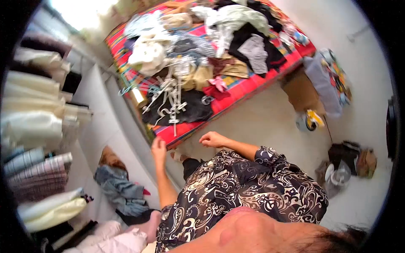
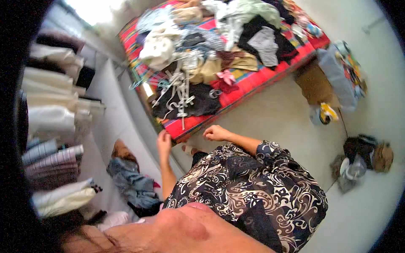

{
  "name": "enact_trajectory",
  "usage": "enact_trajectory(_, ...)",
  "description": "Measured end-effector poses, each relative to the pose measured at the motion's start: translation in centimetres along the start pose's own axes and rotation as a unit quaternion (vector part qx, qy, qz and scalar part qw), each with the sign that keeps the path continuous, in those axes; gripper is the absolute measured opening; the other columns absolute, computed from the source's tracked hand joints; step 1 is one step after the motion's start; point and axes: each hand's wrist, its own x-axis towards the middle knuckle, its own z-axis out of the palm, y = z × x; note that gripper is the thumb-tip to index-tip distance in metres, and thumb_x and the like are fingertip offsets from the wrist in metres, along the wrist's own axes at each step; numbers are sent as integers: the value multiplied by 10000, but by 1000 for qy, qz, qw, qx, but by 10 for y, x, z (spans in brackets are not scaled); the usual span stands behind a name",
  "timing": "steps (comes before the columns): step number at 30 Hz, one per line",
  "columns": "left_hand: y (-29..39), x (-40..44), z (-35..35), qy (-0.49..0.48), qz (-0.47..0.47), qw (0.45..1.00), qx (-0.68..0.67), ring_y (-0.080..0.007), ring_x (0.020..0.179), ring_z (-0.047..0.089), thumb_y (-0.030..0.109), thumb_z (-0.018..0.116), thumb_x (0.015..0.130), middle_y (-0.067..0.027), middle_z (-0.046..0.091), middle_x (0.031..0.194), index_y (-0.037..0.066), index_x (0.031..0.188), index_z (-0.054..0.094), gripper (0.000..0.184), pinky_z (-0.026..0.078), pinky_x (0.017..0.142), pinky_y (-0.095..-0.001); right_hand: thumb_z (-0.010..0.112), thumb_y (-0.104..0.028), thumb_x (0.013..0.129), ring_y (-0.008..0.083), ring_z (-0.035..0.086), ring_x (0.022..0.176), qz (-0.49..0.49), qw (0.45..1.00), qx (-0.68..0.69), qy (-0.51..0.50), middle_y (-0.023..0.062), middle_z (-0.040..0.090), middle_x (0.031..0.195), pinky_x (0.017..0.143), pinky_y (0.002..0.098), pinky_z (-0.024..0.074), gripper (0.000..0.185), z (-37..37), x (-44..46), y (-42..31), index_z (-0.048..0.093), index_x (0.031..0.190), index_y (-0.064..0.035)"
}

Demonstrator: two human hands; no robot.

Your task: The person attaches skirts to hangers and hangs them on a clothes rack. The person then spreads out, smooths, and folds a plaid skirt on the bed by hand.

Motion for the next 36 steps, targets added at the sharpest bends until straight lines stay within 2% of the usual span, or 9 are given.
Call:
enact_trajectory(3, 61, -40, 129, -198, 25, 980, -8, -238, 942, 702, 195, 647, 900, -169, 728, 1029, 17, 1139, 694, 302, 534, 857, -347, 585, -152, 947, 138, 695, 793, 66, 990, 81, 89, 82, 738, 928, 716, 299, 572, 261, -62, -91, 70, 690, 1130, 3)
enact_trajectory(6, 99, -51, 192, -293, 44, 953, -56, -205, 866, 715, 154, 638, 914, -158, 738, 947, 0, 1140, 686, 278, 548, 790, -328, 589, -169, 962, 133, 682, 783, 122, 955, 200, 181, 71, 730, 927, 698, 285, 565, 254, -80, -151, 101, 688, 1132, -8)
enact_trajectory(9, 159, -22, 233, -311, 112, 944, -4, -229, 865, 723, 140, 635, 915, -171, 738, 954, -12, 1141, 679, 276, 554, 777, -341, 575, -148, 961, 131, 679, 784, 104, 931, 260, 232, 65, 722, 922, 680, 282, 564, 241, -116, -176, 127, 685, 1120, -4)
enact_trajectory(15, 184, 39, 254, -340, 147, 929, 18, -254, 886, 727, 152, 635, 917, -198, 734, 968, -14, 1145, 682, 287, 556, 789, -357, 592, -186, 974, 116, 672, 797, 70, 932, 279, 221, 66, 722, 947, 697, 271, 556, 270, -106, -145, 114, 673, 1169, -18)
enact_trajectory(20, 186, 81, 300, -384, 136, 913, 39, -265, 877, 721, 165, 641, 914, -196, 733, 959, -9, 1155, 682, 300, 550, 785, -359, 607, -185, 958, 132, 681, 812, 86, 952, 208, 209, 71, 723, 944, 716, 293, 566, 260, -162, -129, 103, 697, 1135, -16)
enact_trajectory(26, 203, 104, 337, -451, 94, 887, -20, -192, 867, 699, 162, 631, 930, -144, 737, 945, -23, 1183, 667, 316, 539, 786, -328, 624, -168, 937, 126, 674, 769, 84, 928, 224, 285, 64, 724, 922, 677, 284, 566, 259, -208, -108, 141, 694, 1132, -12)
enact_trajectory(34, 239, 157, 394, -490, 9, 871, -38, -142, 840, 676, 155, 603, 955, -95, 727, 974, -32, 1178, 668, 299, 529, 761, -287, 662, -122, 912, 97, 638, 724, 144, 845, 380, 347, 26, 703, 868, 596, 247, 528, 188, -314, -69, 177, 709, 1070, -31)
enact_trajectory(35, 242, 158, 403, -486, 2, 872, -63, -141, 786, 673, 139, 615, 953, -89, 719, 915, -38, 1187, 657, 296, 530, 701, -276, 664, -118, 908, 95, 632, 719, 164, 832, 387, 362, 20, 701, 864, 593, 245, 525, 187, -328, -64, 191, 712, 1072, -42)
enact_trajectory(36, 246, 161, 414, -487, 43, 871, -59, -138, 777, 671, 141, 611, 957, -89, 718, 931, -38, 1195, 650, 300, 534, 692, -270, 666, -115, 905, 93, 627, 714, 183, 819, 393, 377, 14, 698, 861, 591, 242, 522, 187, -343, -60, 206, 715, 1074, -52)
